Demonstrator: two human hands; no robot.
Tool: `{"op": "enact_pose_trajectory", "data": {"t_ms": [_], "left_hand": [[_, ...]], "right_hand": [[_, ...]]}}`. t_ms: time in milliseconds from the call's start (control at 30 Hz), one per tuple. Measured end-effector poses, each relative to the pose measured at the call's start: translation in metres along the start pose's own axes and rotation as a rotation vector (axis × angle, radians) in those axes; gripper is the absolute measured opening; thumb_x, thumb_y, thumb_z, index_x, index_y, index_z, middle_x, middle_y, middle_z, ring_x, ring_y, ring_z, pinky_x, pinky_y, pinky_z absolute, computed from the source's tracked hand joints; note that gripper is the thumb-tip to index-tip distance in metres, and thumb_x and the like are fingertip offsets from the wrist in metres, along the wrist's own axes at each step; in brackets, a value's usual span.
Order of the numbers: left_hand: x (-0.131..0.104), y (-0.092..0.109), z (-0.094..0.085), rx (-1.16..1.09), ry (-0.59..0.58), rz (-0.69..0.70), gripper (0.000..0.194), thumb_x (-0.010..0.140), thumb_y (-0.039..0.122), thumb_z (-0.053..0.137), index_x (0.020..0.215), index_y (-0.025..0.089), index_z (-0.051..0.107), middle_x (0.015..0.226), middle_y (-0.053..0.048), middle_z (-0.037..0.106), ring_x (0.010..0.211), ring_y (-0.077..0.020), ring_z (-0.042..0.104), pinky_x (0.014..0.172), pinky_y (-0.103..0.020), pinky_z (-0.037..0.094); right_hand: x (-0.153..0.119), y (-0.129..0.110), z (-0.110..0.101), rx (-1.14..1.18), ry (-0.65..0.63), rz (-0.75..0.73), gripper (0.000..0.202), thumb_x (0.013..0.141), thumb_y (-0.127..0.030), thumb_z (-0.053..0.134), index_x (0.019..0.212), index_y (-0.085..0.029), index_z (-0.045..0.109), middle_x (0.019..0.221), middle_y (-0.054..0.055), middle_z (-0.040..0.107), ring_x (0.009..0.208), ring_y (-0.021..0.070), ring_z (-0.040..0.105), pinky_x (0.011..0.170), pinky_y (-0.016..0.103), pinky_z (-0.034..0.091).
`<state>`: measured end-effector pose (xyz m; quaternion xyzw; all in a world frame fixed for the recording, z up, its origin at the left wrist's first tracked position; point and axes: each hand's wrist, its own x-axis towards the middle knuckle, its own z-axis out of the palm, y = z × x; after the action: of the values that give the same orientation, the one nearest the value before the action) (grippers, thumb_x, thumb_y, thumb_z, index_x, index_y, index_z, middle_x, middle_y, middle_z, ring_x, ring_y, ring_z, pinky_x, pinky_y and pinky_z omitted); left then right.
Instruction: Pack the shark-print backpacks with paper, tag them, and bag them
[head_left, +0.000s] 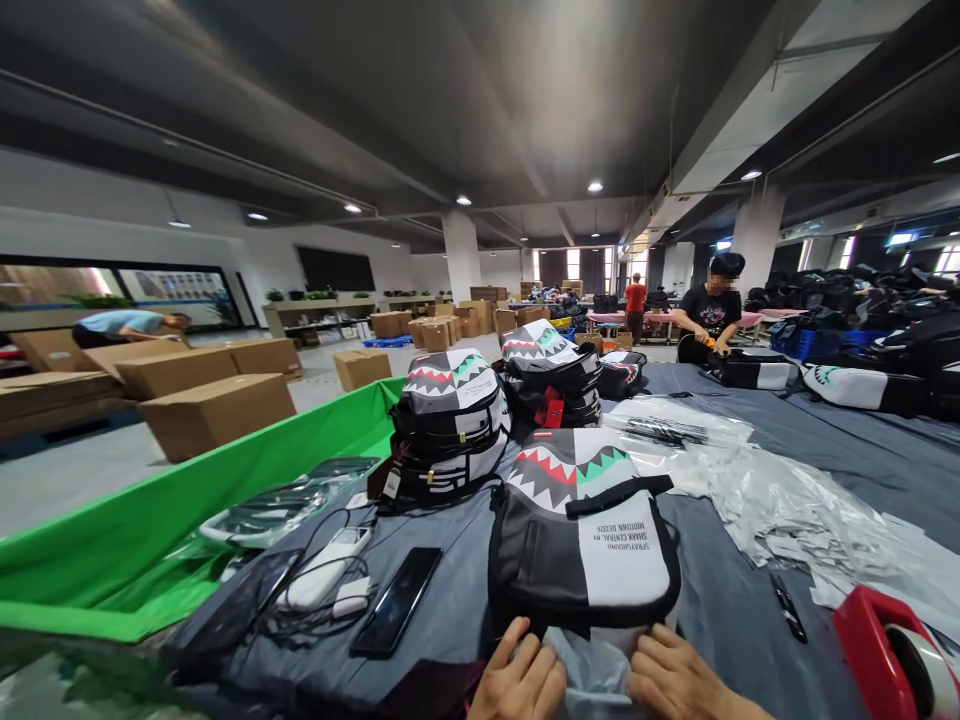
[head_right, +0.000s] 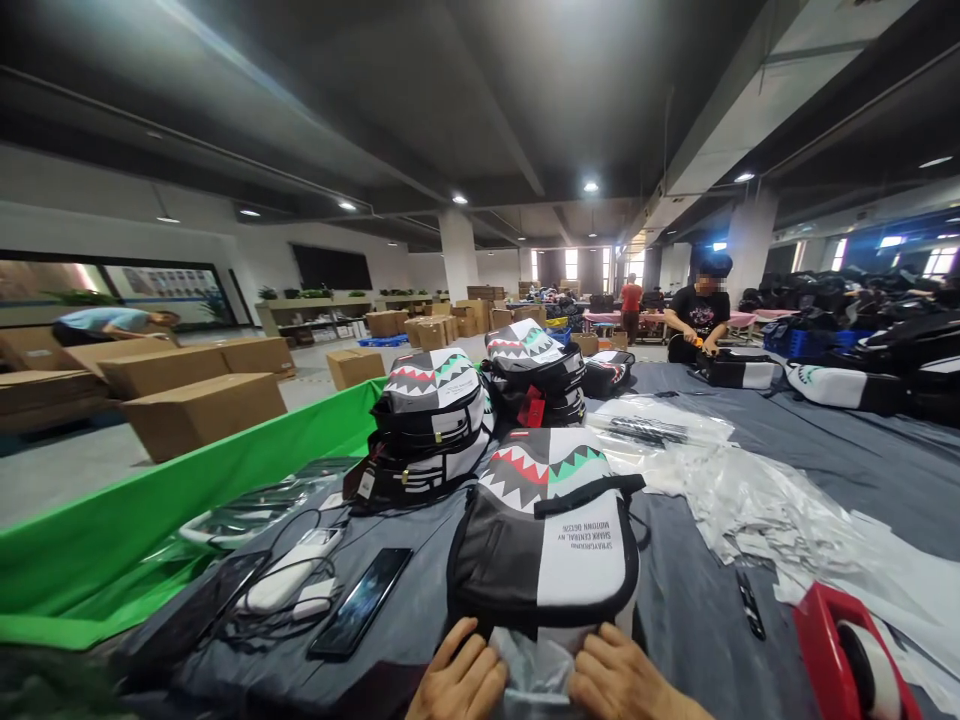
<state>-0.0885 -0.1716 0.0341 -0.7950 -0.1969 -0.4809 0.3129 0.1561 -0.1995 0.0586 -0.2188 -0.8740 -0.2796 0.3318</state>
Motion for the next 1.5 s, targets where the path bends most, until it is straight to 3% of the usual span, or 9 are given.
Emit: {"op": "enact_pose_trajectory", "data": {"t_ms": [367, 567, 667, 833, 1033, 1167, 1300, 1400, 1500], "left_hand": [[-0.025, 0.016, 0.021, 0.017, -0.024, -0.176, 0.036, 0.092, 0.006, 0.028, 0.068, 0.021, 0.050, 0.057, 0.002, 0.054, 0.053, -0.0131, 0.052, 0.095, -0.037, 0.046], [-0.025, 0.028, -0.018, -0.139, -0.276, -0.298, 0.013, 0.094, 0.026, 0.049, 0.097, 0.019, 0.060, 0.084, -0.004, 0.071, 0.087, -0.0191, 0.067, 0.103, -0.040, 0.042], [-0.016, 0.020, -0.028, -0.235, -0.335, -0.376, 0.019, 0.098, 0.021, 0.048, 0.115, 0.017, 0.055, 0.085, -0.001, 0.071, 0.080, -0.0146, 0.068, 0.108, -0.039, 0.038], [0.002, 0.005, -0.024, -0.220, -0.581, -0.327, 0.020, 0.096, 0.024, 0.056, 0.116, 0.021, 0.054, 0.072, 0.005, 0.069, 0.063, -0.0136, 0.065, 0.100, -0.041, 0.043], [-0.005, 0.004, -0.008, -0.132, -0.687, -0.401, 0.022, 0.083, 0.028, 0.072, 0.090, 0.021, 0.053, 0.059, 0.006, 0.066, 0.053, -0.0158, 0.064, 0.090, -0.044, 0.050], [-0.014, 0.001, -0.007, -0.112, -0.448, -0.282, 0.011, 0.090, 0.015, 0.056, 0.083, 0.021, 0.051, 0.054, 0.008, 0.057, 0.047, -0.0121, 0.057, 0.088, -0.041, 0.050], [-0.013, -0.005, -0.015, -0.134, -0.145, -0.078, 0.020, 0.091, 0.005, 0.044, 0.095, 0.018, 0.059, 0.078, -0.003, 0.065, 0.079, -0.0175, 0.064, 0.091, -0.041, 0.048], [-0.005, -0.014, -0.016, -0.358, -0.230, 0.095, 0.016, 0.088, 0.003, 0.048, 0.090, 0.016, 0.058, 0.097, -0.009, 0.068, 0.098, -0.0174, 0.062, 0.092, -0.032, 0.049], [0.003, -0.024, -0.008, -0.520, -0.387, 0.262, 0.010, 0.087, 0.010, 0.055, 0.082, 0.018, 0.053, 0.086, -0.002, 0.068, 0.084, -0.0129, 0.060, 0.091, -0.027, 0.049]], "right_hand": [[-0.021, 0.004, 0.034, -0.091, 0.113, 0.140, 0.023, 0.092, -0.006, 0.038, 0.086, -0.019, 0.056, 0.062, -0.001, 0.051, 0.057, 0.0158, 0.044, 0.061, 0.031, 0.036], [-0.028, 0.002, 0.000, 0.297, -0.199, 0.190, 0.022, 0.093, -0.023, 0.046, 0.111, -0.017, 0.056, 0.083, 0.006, 0.065, 0.077, 0.0202, 0.057, 0.069, 0.033, 0.044], [-0.020, 0.016, -0.013, 0.417, -0.382, 0.338, 0.028, 0.099, -0.025, 0.045, 0.124, -0.016, 0.055, 0.091, 0.008, 0.070, 0.079, 0.0182, 0.062, 0.072, 0.030, 0.045], [0.004, 0.023, -0.010, 0.291, -0.702, 0.366, 0.018, 0.096, -0.021, 0.056, 0.110, -0.021, 0.067, 0.075, 0.001, 0.071, 0.066, 0.0172, 0.063, 0.057, 0.026, 0.035], [0.012, 0.022, 0.004, 0.187, -0.750, 0.296, 0.007, 0.082, -0.018, 0.071, 0.089, -0.022, 0.070, 0.063, -0.003, 0.068, 0.053, 0.0146, 0.058, 0.049, 0.028, 0.024], [0.002, 0.021, 0.006, 0.104, -0.593, 0.243, 0.007, 0.086, -0.017, 0.066, 0.081, -0.021, 0.063, 0.064, -0.004, 0.064, 0.050, 0.0107, 0.049, 0.048, 0.028, 0.022], [0.002, 0.020, 0.002, 0.070, -0.500, 0.114, 0.015, 0.093, -0.014, 0.056, 0.079, -0.021, 0.056, 0.083, -0.001, 0.064, 0.059, 0.0096, 0.049, 0.050, 0.027, 0.023], [0.009, 0.023, 0.003, 0.155, -0.605, 0.037, 0.012, 0.089, -0.012, 0.057, 0.081, -0.020, 0.055, 0.083, -0.001, 0.064, 0.065, 0.0107, 0.053, 0.052, 0.028, 0.026], [0.019, 0.029, 0.002, 0.164, -0.671, -0.016, 0.010, 0.089, -0.011, 0.056, 0.082, -0.019, 0.055, 0.072, -0.002, 0.062, 0.062, 0.0120, 0.050, 0.052, 0.030, 0.024]]}}
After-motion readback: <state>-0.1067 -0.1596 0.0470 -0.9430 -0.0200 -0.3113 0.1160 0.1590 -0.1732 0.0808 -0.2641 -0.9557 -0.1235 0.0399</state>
